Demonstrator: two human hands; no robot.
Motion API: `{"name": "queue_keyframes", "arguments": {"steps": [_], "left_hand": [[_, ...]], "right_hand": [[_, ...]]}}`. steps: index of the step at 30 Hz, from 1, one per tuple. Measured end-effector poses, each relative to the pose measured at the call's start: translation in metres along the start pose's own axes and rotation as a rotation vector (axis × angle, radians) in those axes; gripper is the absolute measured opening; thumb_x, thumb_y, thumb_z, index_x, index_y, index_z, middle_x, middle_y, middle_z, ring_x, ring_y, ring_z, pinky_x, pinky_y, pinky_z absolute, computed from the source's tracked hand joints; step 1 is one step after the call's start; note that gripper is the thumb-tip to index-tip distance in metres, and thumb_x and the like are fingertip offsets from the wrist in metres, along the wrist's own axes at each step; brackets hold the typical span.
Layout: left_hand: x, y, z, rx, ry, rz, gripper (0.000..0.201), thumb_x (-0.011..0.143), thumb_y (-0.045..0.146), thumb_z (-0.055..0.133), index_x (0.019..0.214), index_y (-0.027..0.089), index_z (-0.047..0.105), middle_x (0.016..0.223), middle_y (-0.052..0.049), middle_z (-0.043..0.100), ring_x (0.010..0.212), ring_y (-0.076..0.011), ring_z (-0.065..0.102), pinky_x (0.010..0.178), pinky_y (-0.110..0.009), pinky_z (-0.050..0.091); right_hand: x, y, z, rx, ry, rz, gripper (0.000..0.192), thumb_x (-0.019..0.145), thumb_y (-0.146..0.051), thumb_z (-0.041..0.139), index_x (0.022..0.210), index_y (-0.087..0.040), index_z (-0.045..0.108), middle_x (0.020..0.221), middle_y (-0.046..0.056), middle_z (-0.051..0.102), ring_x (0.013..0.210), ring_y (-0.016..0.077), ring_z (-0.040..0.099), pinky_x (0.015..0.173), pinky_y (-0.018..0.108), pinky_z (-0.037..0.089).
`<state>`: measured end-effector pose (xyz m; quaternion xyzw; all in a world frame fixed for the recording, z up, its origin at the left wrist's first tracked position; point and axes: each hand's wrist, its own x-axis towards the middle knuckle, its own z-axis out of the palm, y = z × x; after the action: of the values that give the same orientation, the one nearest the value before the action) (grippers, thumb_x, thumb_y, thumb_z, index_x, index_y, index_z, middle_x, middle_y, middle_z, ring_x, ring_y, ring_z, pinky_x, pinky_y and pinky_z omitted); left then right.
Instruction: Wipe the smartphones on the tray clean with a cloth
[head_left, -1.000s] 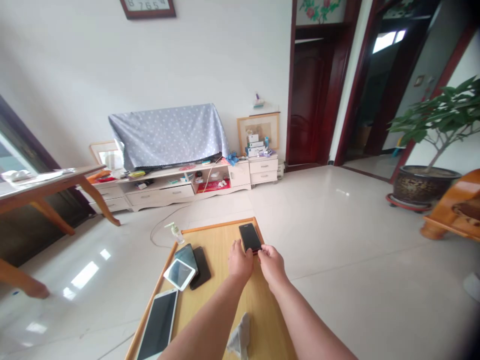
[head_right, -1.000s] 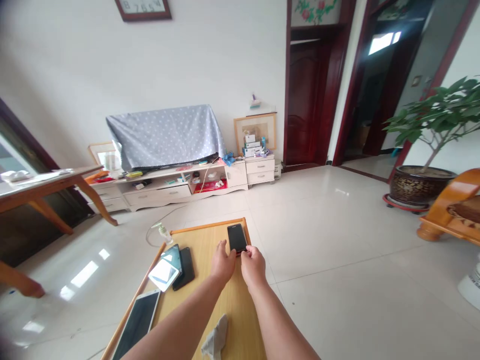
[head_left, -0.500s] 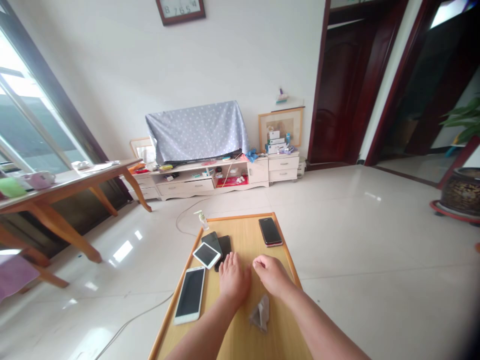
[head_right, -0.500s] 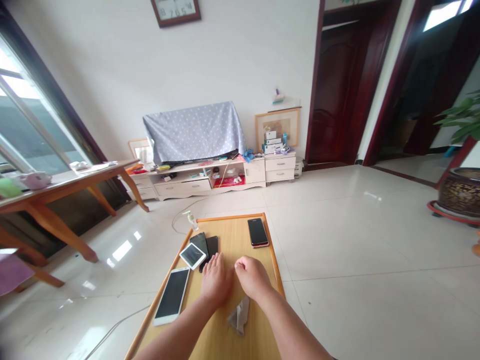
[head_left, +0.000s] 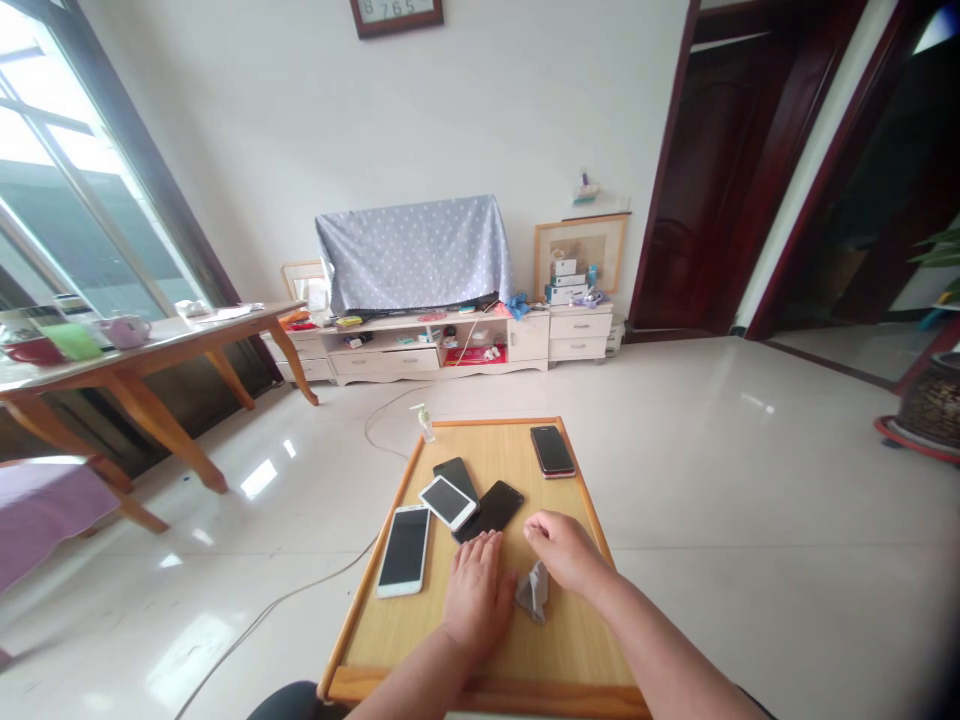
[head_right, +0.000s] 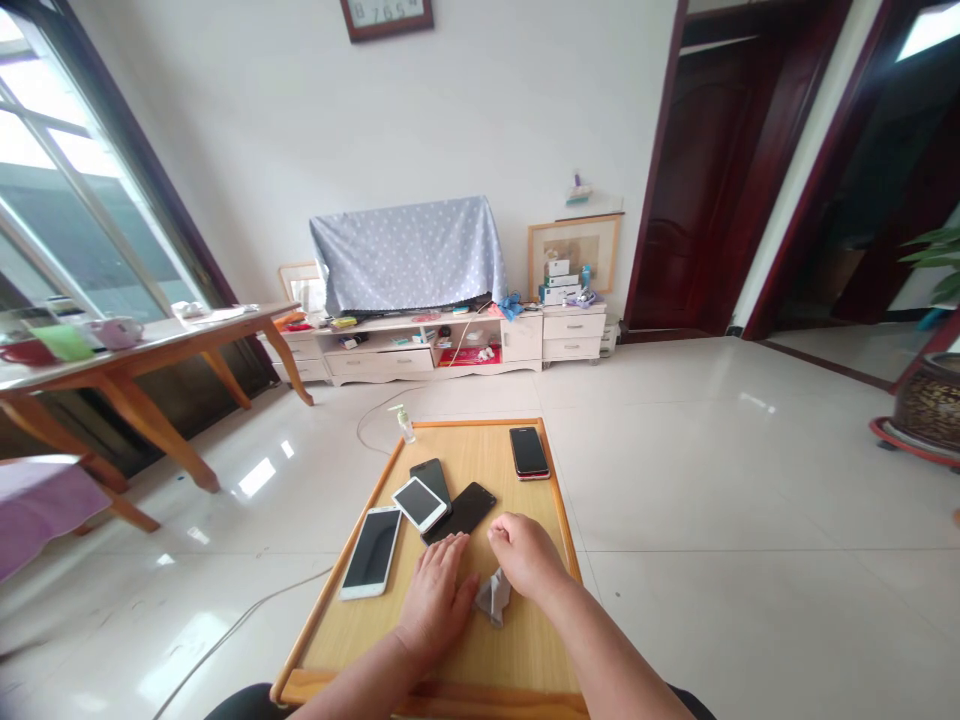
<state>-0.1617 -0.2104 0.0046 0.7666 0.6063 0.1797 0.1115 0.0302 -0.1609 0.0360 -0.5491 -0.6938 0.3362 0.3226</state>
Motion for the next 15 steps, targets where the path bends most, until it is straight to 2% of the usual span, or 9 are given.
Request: {"name": "queue_keyframes", "arguments": {"steps": [4, 7, 10, 15], "left_hand": [[0.009, -0.003, -0.013, 0.057, 0.071, -0.101, 0.04, 0.094, 0.035, 0.042, 0.128, 0.023, 0.059, 0.139, -0.011, 0.057, 0.13, -0.0291, 0.049, 0.108, -0.044, 0.039], [0.021, -0.009, -0.021, 0.129, 0.082, -0.177, 0.033, 0.093, 0.031, 0.042, 0.116, 0.023, 0.064, 0.13, -0.011, 0.061, 0.123, -0.0294, 0.052, 0.099, -0.043, 0.043], [0.026, -0.014, -0.022, 0.146, 0.084, -0.174, 0.033, 0.091, 0.029, 0.044, 0.116, 0.024, 0.064, 0.13, -0.01, 0.061, 0.122, -0.0289, 0.052, 0.098, -0.042, 0.042], [0.024, -0.02, -0.019, 0.193, 0.116, -0.185, 0.036, 0.091, 0.033, 0.046, 0.122, 0.027, 0.062, 0.143, -0.008, 0.054, 0.129, -0.0305, 0.047, 0.103, -0.044, 0.038]], "right_hand": [[-0.009, -0.001, -0.002, -0.002, -0.016, 0.01, 0.022, 0.087, -0.037, 0.055, 0.078, -0.021, 0.068, 0.07, -0.001, 0.066, 0.067, 0.0161, 0.058, 0.062, 0.024, 0.036], [-0.013, 0.002, -0.003, -0.017, -0.011, 0.011, 0.022, 0.086, -0.036, 0.054, 0.078, -0.021, 0.067, 0.07, -0.001, 0.067, 0.067, 0.0162, 0.058, 0.062, 0.024, 0.036], [-0.014, 0.006, -0.005, -0.049, -0.005, -0.007, 0.023, 0.088, -0.035, 0.051, 0.078, -0.021, 0.066, 0.072, -0.001, 0.066, 0.067, 0.0156, 0.057, 0.062, 0.024, 0.035], [-0.014, 0.009, -0.008, -0.08, -0.012, -0.015, 0.022, 0.089, -0.034, 0.05, 0.08, -0.022, 0.066, 0.073, -0.001, 0.066, 0.068, 0.0154, 0.058, 0.061, 0.025, 0.033]]}}
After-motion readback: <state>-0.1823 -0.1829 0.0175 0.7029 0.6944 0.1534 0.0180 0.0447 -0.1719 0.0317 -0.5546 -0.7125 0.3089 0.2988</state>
